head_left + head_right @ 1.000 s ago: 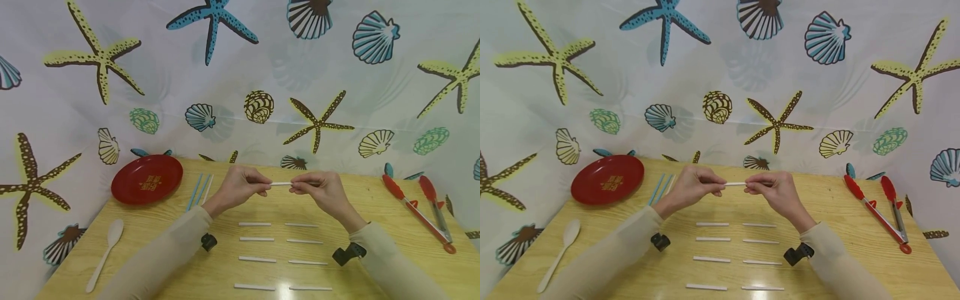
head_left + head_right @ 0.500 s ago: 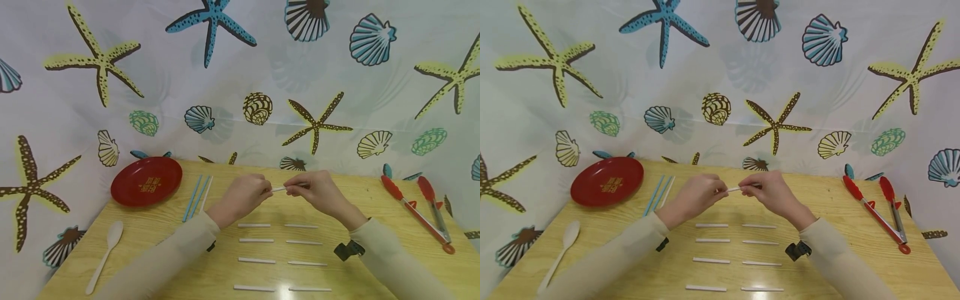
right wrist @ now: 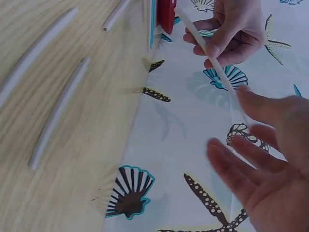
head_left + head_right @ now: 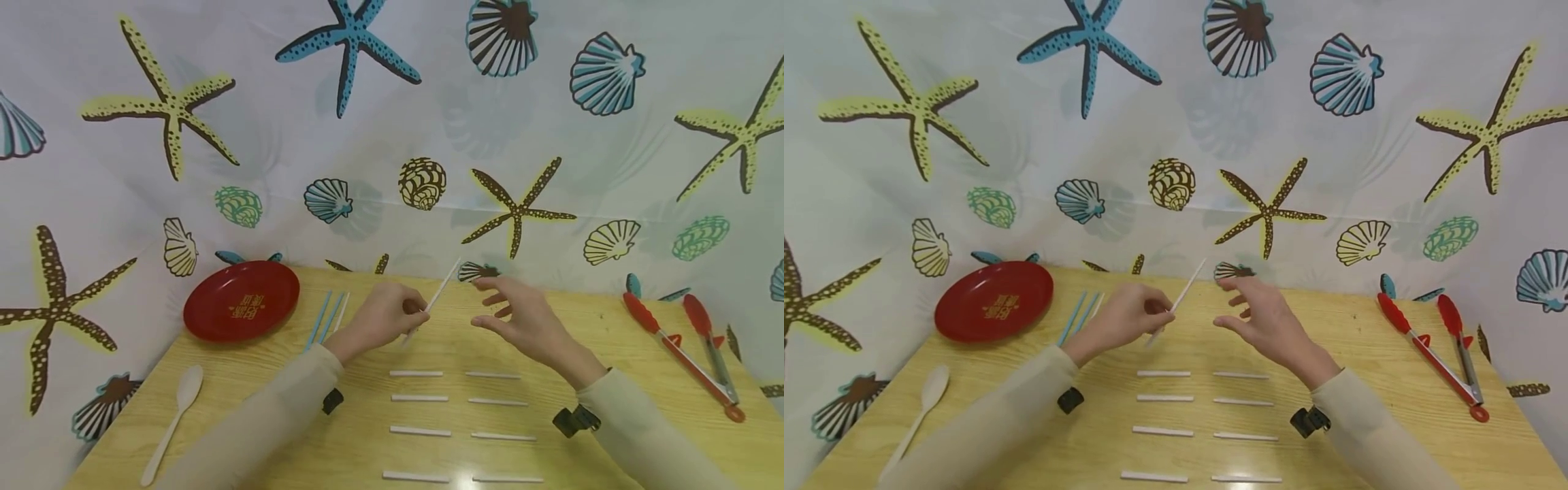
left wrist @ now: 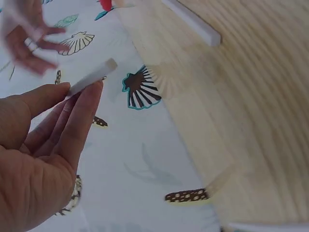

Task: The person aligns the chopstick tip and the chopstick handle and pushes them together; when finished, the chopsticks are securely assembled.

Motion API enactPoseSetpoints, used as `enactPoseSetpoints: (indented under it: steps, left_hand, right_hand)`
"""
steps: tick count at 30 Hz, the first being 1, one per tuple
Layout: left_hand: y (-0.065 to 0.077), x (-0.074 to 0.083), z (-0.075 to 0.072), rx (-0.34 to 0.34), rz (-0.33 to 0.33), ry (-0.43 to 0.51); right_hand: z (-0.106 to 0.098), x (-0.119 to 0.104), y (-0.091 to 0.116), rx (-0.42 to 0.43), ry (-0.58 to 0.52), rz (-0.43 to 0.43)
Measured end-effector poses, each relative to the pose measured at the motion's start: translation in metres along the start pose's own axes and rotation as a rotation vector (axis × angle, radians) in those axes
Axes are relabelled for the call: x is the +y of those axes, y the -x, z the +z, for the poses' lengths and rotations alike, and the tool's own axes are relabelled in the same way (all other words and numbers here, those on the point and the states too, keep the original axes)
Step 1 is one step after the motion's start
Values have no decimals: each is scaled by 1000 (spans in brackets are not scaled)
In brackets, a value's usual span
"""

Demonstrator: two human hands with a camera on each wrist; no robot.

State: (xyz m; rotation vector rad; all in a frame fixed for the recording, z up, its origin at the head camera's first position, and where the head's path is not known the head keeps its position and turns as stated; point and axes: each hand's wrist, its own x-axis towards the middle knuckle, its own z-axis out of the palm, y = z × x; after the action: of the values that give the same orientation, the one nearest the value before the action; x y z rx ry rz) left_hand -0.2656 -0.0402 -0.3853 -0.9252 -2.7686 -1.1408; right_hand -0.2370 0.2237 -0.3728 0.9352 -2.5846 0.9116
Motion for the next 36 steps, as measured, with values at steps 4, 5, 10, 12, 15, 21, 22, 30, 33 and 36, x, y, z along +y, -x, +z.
enactPoseSetpoints:
  steps: [4, 5, 10, 12, 15, 21, 22, 30, 33, 36]
  left_hand:
    - [2, -11, -6, -17, -187, 280]
    - [3, -14, -7, -14, -231, 323]
    - [6, -28, -12, -17, -403, 479]
    - [8, -33, -14, -37, -438, 513]
    - [10, -40, -17, -72, -464, 530]
    - [16, -56, -22, -121, -538, 488]
    - [17, -59, -23, -127, -552, 462]
    - [22, -71, -30, -183, -611, 284]
    - [25, -73, -31, -195, -635, 250]
    - [27, -73, -33, -201, -654, 228]
  right_hand:
    - [7, 8, 9, -250, 43, 18]
    - [9, 10, 11, -308, 49, 18]
    - [20, 20, 21, -478, 77, 13]
    - [24, 23, 24, -506, 78, 25]
    - [29, 25, 27, -518, 79, 46]
    - [34, 27, 29, -493, 112, 49]
    - [35, 28, 29, -492, 115, 49]
    - [38, 32, 29, -475, 119, 18]
    - [39, 32, 29, -470, 119, 20]
    - [40, 33, 30, -469, 128, 22]
